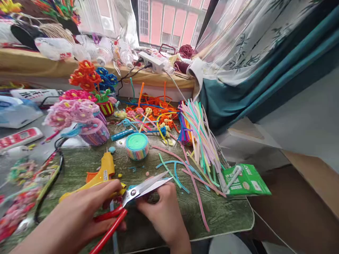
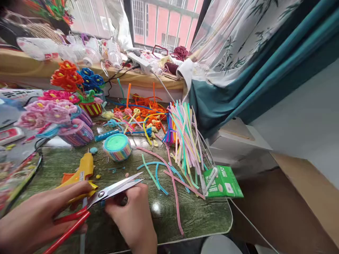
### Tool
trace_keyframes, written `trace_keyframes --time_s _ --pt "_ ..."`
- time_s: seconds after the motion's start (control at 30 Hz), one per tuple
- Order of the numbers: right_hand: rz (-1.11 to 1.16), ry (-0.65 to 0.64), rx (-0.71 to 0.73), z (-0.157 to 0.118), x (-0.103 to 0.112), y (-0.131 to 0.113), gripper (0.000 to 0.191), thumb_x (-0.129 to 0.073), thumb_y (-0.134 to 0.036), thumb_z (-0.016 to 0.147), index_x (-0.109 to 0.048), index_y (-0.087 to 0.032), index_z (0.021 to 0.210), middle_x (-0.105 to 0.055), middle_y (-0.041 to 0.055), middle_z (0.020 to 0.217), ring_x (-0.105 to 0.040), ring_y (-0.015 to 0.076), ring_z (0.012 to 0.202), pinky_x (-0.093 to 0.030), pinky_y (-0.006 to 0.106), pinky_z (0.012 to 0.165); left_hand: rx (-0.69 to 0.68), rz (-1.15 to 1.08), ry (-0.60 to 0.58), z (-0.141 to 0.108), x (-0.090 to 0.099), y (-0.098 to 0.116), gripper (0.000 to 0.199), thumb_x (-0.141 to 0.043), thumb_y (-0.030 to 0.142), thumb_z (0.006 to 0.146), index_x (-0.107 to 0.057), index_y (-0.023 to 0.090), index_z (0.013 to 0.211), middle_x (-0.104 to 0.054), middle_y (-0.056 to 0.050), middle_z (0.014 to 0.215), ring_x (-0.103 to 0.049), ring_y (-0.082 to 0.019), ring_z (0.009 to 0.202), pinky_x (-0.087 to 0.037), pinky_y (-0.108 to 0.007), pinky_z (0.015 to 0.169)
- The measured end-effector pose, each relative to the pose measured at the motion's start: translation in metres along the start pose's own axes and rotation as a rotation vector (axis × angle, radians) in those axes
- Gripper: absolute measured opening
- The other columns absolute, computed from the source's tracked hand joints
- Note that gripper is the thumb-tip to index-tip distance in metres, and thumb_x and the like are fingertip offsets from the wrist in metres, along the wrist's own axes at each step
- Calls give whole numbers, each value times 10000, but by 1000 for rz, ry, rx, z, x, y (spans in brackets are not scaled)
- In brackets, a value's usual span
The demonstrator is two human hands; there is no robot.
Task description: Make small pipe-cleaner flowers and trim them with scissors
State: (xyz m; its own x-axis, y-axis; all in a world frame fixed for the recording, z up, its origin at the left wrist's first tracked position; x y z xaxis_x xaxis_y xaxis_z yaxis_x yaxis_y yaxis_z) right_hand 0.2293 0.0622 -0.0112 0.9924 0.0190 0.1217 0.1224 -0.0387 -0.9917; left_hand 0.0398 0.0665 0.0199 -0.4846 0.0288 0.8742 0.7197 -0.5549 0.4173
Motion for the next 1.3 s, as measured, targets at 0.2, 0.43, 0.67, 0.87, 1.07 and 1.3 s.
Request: trace_keyframes --time_s 0.2,0.43,0.67,0.87,1.07,1.3 --pt "17 -39 43 -1 -1 -3 176 -751 -84 755 -667 -212 668 -687 -12 684 -654 180 655 -479 254 654 97 18 -78 3 2 8 173 -731 239 835 -695 378 932 -807 154 801 -764 -137 668 -486 -192 651" --pt "41 -36 68 -1 -1 -4 183 -735 -93 755 -643 -227 670 -680 -19 677 -665 176 647 -506 249 667 118 14 -91 2 0 7 162 -684 228 775 -676 357 872 -820 137 799 -789 -157 697 -484 -206 648" --pt "-41 -30 95 -1 0 -3 204 -743 -48 738 -651 -219 675 -690 -19 697 -689 171 675 -529 238 708 131 13 -109 2 -2 1 126 -785 293 775 -717 361 856 -829 133 777 -783 -164 649 -486 -213 620" --pt "-81 -26 105 -2 1 -3 247 -746 -7 734 -639 -218 664 -672 -28 690 -679 163 675 -526 229 711 19 22 -113 8 2 1 50 -802 384 804 -766 384 838 -890 87 800 -848 -202 654 -549 -206 550" --pt "-88 -43 98 -2 -1 -3 269 -744 -17 748 -602 -230 665 -637 -37 679 -636 160 660 -487 237 671 57 75 -44 8 9 -1 48 -777 415 786 -781 415 834 -912 64 820 -862 -225 649 -574 -237 551" --pt "-58 -56 88 -1 -2 -2 319 -726 -36 763 -516 -246 647 -590 -50 664 -585 149 634 -455 240 647 -67 107 14 2 10 -6 253 -763 616 847 -832 451 1027 -919 53 835 -806 -223 518 -572 -256 503"
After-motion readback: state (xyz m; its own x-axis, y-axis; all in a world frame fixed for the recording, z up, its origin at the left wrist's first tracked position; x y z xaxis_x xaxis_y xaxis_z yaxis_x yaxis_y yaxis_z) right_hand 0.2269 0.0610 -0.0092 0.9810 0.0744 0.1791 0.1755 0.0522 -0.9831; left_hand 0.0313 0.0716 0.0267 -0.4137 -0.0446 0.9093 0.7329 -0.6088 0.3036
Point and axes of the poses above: each hand's wrist, its own z-axis towards the middle knuckle, its own x-axis out of the back of the hand, y = z × x, the point moved 8 cm from there along z, towards the middle knuckle
